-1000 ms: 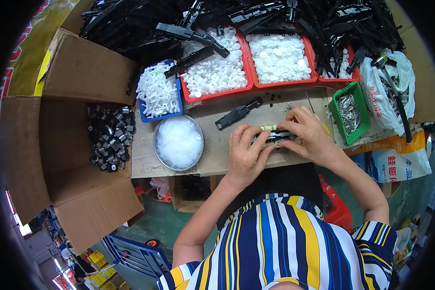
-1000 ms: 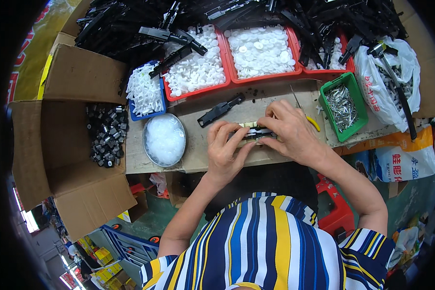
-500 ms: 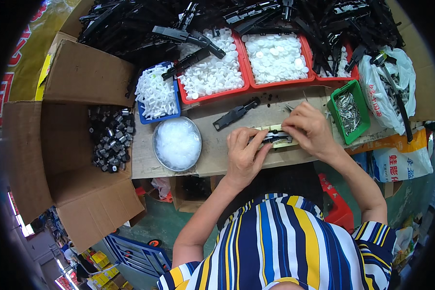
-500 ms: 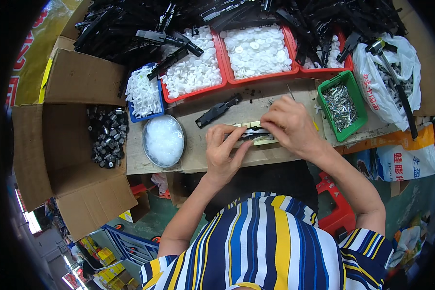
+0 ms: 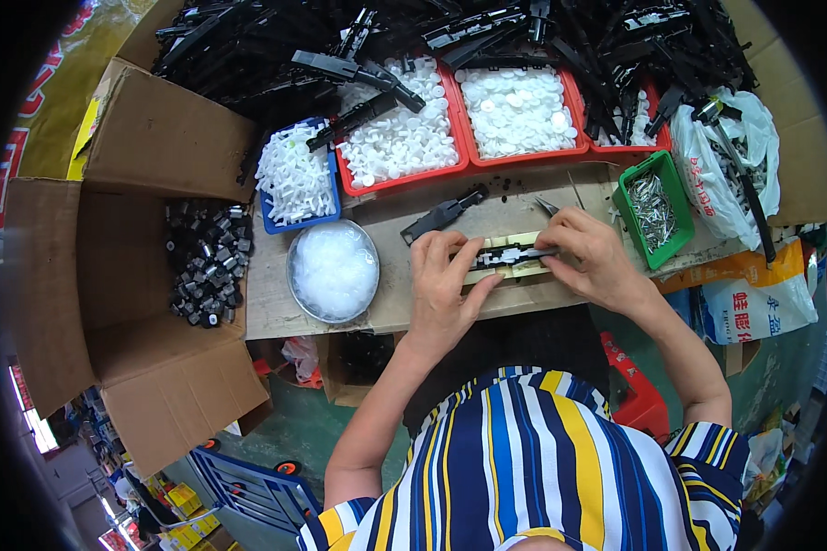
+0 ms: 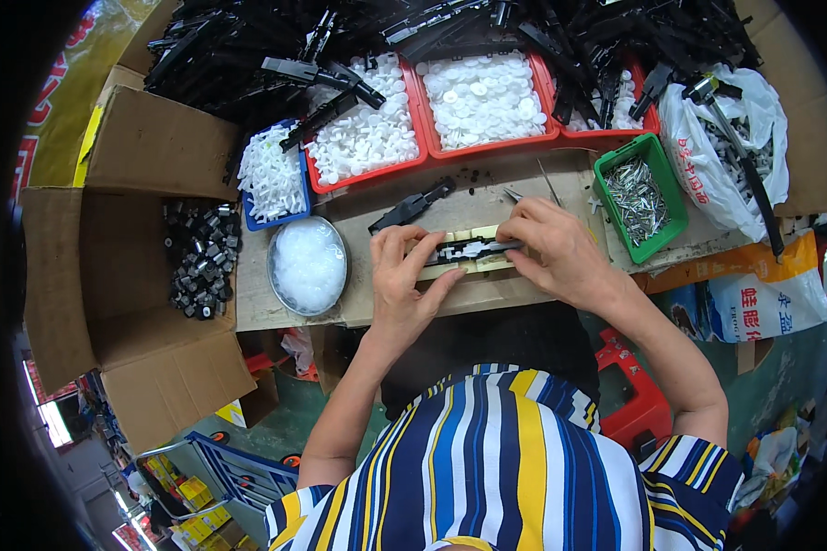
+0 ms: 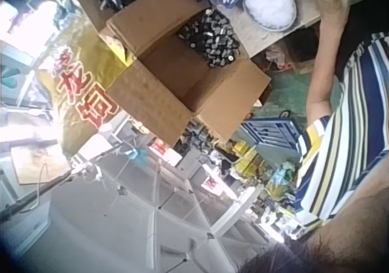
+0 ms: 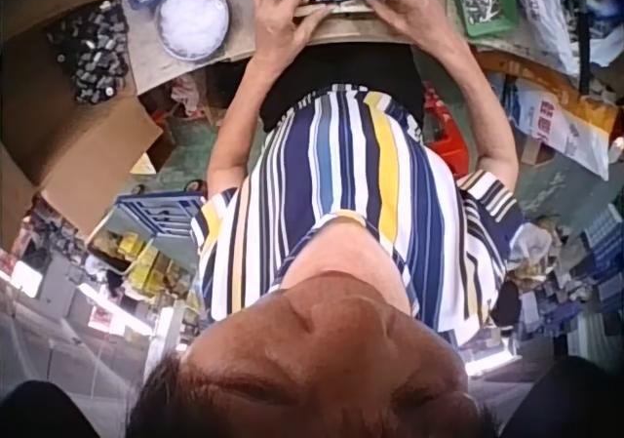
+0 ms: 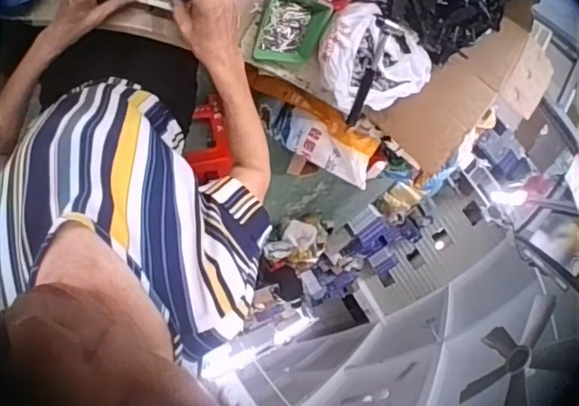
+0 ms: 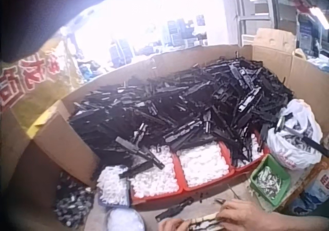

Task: The person assembles small lock mechanisms at a cluttered workbench. They pick up lock bodies, pins, and white plastic components, using pliers and a screwdriver to insert parts and secure the assembly. The person repeatedly handles individual units, placing finished items into a cardboard box.

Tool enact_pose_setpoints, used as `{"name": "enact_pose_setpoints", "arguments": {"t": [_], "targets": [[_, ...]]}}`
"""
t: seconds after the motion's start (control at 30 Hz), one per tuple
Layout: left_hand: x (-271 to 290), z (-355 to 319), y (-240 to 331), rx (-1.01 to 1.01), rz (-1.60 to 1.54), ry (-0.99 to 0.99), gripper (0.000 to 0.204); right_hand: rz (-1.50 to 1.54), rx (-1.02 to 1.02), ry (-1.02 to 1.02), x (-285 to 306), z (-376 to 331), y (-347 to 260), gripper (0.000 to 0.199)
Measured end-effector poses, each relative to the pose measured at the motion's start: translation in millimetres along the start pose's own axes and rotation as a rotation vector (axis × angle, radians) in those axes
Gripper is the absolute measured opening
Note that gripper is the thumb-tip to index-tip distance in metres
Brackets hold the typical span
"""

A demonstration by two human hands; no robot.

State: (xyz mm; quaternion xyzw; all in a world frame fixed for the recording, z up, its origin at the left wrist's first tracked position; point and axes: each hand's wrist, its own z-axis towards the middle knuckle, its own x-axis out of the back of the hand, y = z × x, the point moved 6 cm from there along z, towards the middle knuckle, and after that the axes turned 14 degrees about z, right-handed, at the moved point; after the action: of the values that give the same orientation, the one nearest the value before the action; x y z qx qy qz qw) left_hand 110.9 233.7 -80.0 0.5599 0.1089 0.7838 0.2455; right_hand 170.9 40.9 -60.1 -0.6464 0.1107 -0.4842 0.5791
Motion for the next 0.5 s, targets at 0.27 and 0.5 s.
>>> {"name": "enact_pose_setpoints", "arguments": {"t": [0.27,0.5], "targets": [[8.0,1.1,-9.4,-0.005,-0.015,-0.051,0.041,-0.047,-0.032,0.187,34.4,6.3,15.4,0.018],[13.6,4.6,-12.2,-0.052,0.007,-0.064,0.028,-0.206,0.085,0.010,11.0,-3.7,0.9,0.028]]}}
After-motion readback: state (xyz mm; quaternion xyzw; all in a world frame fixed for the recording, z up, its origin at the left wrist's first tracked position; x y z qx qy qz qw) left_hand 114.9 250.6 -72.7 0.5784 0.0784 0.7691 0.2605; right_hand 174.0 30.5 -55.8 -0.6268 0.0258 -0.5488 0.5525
